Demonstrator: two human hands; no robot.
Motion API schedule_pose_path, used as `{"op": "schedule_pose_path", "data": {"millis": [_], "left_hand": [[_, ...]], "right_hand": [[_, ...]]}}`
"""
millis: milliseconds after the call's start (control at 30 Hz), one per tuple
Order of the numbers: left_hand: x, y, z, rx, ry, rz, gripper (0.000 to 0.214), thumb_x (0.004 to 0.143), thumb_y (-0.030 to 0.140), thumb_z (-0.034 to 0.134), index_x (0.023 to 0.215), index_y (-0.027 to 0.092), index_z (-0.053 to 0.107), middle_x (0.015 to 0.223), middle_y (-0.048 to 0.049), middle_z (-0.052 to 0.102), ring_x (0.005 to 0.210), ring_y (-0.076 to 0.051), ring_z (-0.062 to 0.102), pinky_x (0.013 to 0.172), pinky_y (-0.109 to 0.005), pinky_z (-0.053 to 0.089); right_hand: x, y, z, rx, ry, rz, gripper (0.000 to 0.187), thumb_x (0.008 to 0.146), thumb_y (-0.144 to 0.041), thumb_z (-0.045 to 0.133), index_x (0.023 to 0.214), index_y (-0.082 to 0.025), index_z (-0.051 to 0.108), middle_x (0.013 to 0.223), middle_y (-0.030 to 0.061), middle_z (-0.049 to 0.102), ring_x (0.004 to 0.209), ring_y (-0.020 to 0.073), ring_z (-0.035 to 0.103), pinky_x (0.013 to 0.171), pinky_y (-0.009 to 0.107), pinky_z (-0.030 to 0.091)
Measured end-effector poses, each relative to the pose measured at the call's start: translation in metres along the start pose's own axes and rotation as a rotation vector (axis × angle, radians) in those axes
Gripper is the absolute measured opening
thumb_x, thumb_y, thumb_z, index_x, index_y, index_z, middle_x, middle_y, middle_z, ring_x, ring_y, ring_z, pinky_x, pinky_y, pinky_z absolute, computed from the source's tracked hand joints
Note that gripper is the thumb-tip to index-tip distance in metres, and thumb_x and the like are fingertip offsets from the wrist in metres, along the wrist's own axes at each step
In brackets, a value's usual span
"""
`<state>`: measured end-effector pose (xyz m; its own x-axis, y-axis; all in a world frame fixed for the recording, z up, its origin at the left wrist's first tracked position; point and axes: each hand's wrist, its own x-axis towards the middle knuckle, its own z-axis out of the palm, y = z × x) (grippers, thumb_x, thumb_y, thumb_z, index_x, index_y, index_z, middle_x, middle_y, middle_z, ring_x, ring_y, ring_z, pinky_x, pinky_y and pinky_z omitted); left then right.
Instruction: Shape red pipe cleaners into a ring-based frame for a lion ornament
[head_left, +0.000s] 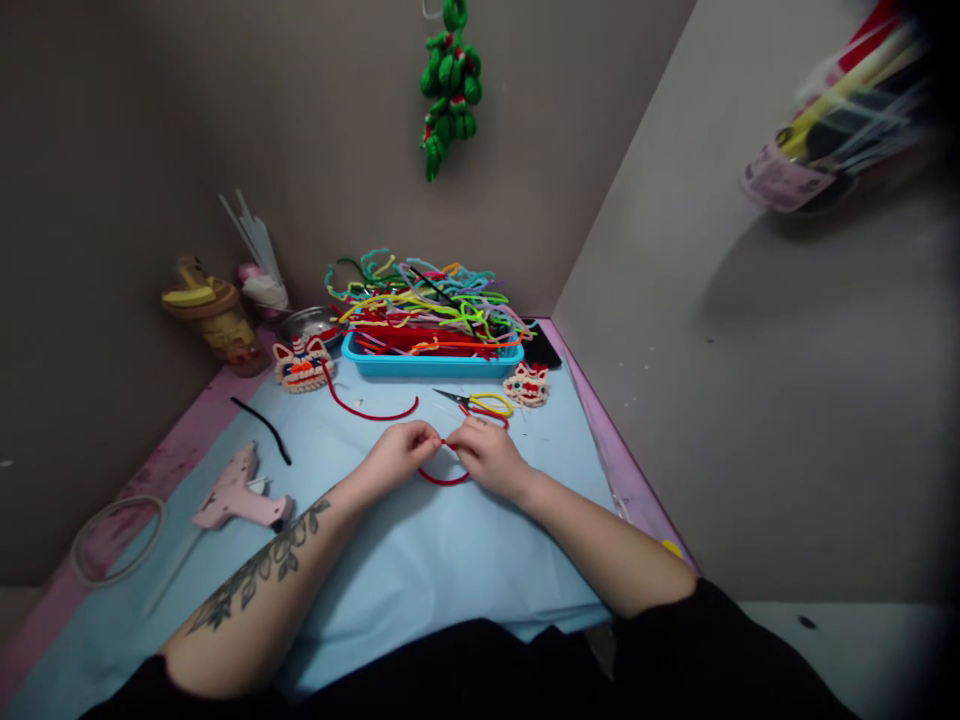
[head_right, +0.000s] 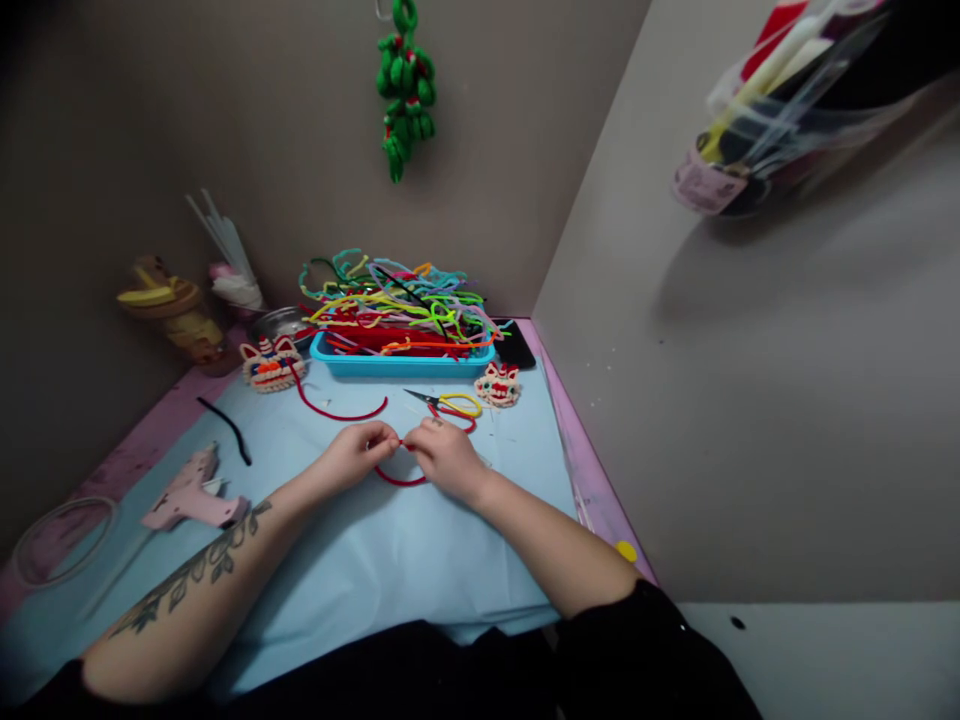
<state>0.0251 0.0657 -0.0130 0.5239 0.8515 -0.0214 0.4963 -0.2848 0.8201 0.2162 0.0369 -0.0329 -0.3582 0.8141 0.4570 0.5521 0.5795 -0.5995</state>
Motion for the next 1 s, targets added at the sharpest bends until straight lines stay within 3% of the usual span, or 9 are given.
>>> {"op": "schedule_pose_path", "data": {"millis": [67,133,200,267,400,600,733,833,1000], "left_hand": [[0.002,-0.003,-0.001,-0.183,-0.056,-0.056,0.021,0.078,0.033,0.052,0.076,0.014,0.061,0.066,-0.001,0.062,0.06,-0.013,0.053,0.059,-0.024,0.039],[0.003,-0.005,-0.002,-0.234,-0.059,-0.076,0.021,0.076,0.033,0.053,0.075,0.014,0.06,0.066,-0.0008,0.062,0.06,-0.013,0.053,0.059,-0.024,0.04],[0.002,-0.004,-0.003,-0.128,-0.011,-0.049,0.024,0.079,0.035,0.052,0.077,0.014,0.062,0.068,-0.0012,0.063,0.062,-0.014,0.054,0.06,-0.024,0.04],[-0.001,-0.001,-0.004,0.076,0.052,0.029,0.024,0.083,0.036,0.049,0.08,0.016,0.063,0.072,-0.002,0.066,0.068,-0.016,0.055,0.063,-0.026,0.04],[-0.007,0.008,-0.003,0.442,0.129,0.238,0.02,0.088,0.027,0.046,0.085,0.019,0.064,0.082,-0.0031,0.069,0.078,-0.019,0.057,0.075,-0.03,0.04],[-0.008,0.008,0.004,0.716,0.189,0.426,0.021,0.09,0.019,0.045,0.087,0.018,0.065,0.081,-0.0044,0.067,0.078,-0.019,0.055,0.074,-0.03,0.04],[-0.009,0.009,0.005,0.775,0.185,0.424,0.023,0.09,0.02,0.044,0.085,0.018,0.066,0.077,-0.0062,0.066,0.078,-0.021,0.055,0.072,-0.031,0.039],[-0.01,0.013,0.006,0.682,0.161,0.319,0.023,0.088,0.021,0.043,0.083,0.017,0.065,0.079,-0.0073,0.066,0.078,-0.021,0.055,0.072,-0.032,0.039],[-0.005,0.013,0.009,0.076,0.04,-0.077,0.017,0.077,0.028,0.049,0.071,0.016,0.059,0.066,-0.0033,0.062,0.062,-0.017,0.053,0.059,-0.027,0.039]], "right_hand": [[-0.001,-0.001,-0.004,-0.204,-0.029,-0.183,0.021,0.083,-0.012,0.047,0.082,-0.019,0.067,0.069,0.003,0.055,0.069,0.0154,0.049,0.067,0.028,0.038],[0.0,-0.001,-0.005,-0.227,-0.034,-0.218,0.022,0.084,-0.013,0.047,0.085,-0.019,0.068,0.07,0.0036,0.056,0.071,0.0159,0.05,0.069,0.029,0.039],[0.002,0.002,-0.004,-0.047,-0.006,-0.097,0.022,0.083,-0.015,0.049,0.093,-0.019,0.068,0.08,0.0054,0.061,0.079,0.0163,0.054,0.073,0.029,0.041],[0.005,0.005,-0.003,0.239,0.009,0.147,0.024,0.081,-0.018,0.051,0.099,-0.018,0.067,0.09,0.0063,0.064,0.082,0.016,0.057,0.072,0.029,0.043],[0.011,0.009,-0.006,0.665,-0.146,0.557,0.024,0.076,-0.032,0.059,0.091,-0.015,0.067,0.072,0.0011,0.062,0.06,0.0111,0.051,0.056,0.024,0.037],[0.011,-0.001,-0.013,0.775,-0.319,0.659,0.026,0.061,-0.035,0.075,0.068,-0.014,0.061,0.058,-0.003,0.056,0.054,0.008,0.045,0.054,0.023,0.033],[0.008,-0.007,-0.011,0.472,-0.276,0.566,0.016,0.068,-0.027,0.069,0.064,-0.015,0.058,0.058,-0.0035,0.054,0.055,0.0091,0.046,0.055,0.024,0.034],[0.004,-0.011,-0.006,-0.013,-0.116,0.309,0.006,0.075,-0.018,0.062,0.069,-0.016,0.061,0.071,0.0007,0.06,0.068,0.013,0.052,0.062,0.026,0.036],[-0.001,-0.016,0.002,-0.65,0.033,-0.154,0.021,0.087,-0.017,0.05,0.069,-0.017,0.06,0.072,0.0055,0.061,0.072,0.0172,0.05,0.062,0.031,0.03]]}}
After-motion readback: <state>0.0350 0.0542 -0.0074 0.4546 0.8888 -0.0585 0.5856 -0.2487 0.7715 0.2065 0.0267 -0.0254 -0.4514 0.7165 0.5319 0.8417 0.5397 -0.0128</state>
